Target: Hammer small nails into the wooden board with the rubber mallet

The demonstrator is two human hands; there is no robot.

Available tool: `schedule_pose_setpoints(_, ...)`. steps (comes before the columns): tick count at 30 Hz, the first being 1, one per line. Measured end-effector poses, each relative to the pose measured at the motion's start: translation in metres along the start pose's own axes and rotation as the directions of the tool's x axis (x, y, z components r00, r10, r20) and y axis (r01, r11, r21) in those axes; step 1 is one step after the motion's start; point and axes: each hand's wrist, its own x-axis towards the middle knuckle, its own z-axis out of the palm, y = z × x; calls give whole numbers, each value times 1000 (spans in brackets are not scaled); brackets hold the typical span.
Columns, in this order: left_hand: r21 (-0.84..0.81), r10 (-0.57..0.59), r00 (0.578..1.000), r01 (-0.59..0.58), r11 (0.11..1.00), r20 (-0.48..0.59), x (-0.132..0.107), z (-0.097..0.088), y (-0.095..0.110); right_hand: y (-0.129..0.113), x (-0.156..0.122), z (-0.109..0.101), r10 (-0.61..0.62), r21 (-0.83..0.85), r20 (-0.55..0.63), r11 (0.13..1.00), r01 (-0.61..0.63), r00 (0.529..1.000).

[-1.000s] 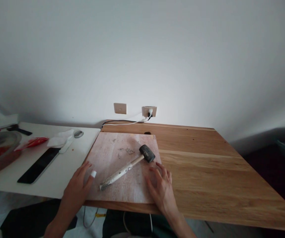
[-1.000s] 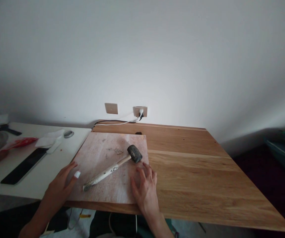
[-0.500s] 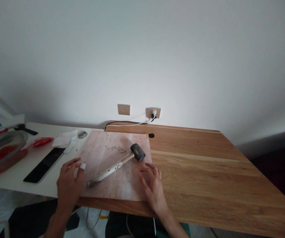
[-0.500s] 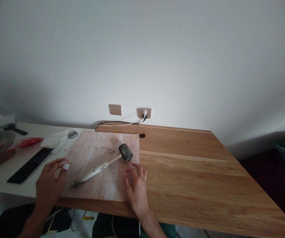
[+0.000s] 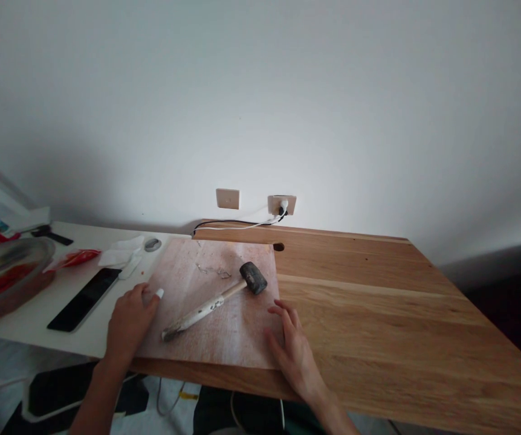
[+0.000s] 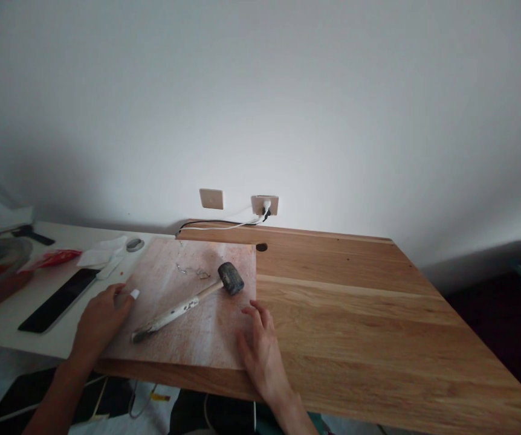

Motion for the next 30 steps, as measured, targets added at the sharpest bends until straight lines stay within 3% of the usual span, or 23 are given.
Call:
schedule_pose_setpoints(7,120,71,997,-70,990,-6,-14,1,25,4,-4,-18,-16,-100,12,995,18,1000)
schedule_pose_setpoints(14,167,235,972,-237,957,26,-39,10,60,34,-30,-48,-10,-209,-64,978,-4,998)
schedule_pose_setpoints(19,113,354,935,-352,929,-3,-59,22,88,59,-48,-85,90,-245,-149,961,-125,985)
schedule_pose_setpoints(25,3,512,850,-516,857,-125,-85,49,120,96,-64,-144,313,-261,-257,888,-377,914)
schedule_pose_setpoints(28,-85,560,818,-572,816,-129,-95,54,134,114,-71,-170,300,-329,-285,861,-387,910)
schedule_pose_setpoints(30,-139,564,819,-574,807,-108,-97,55,140,114,-73,-177,250,-417,-376,814,-404,892)
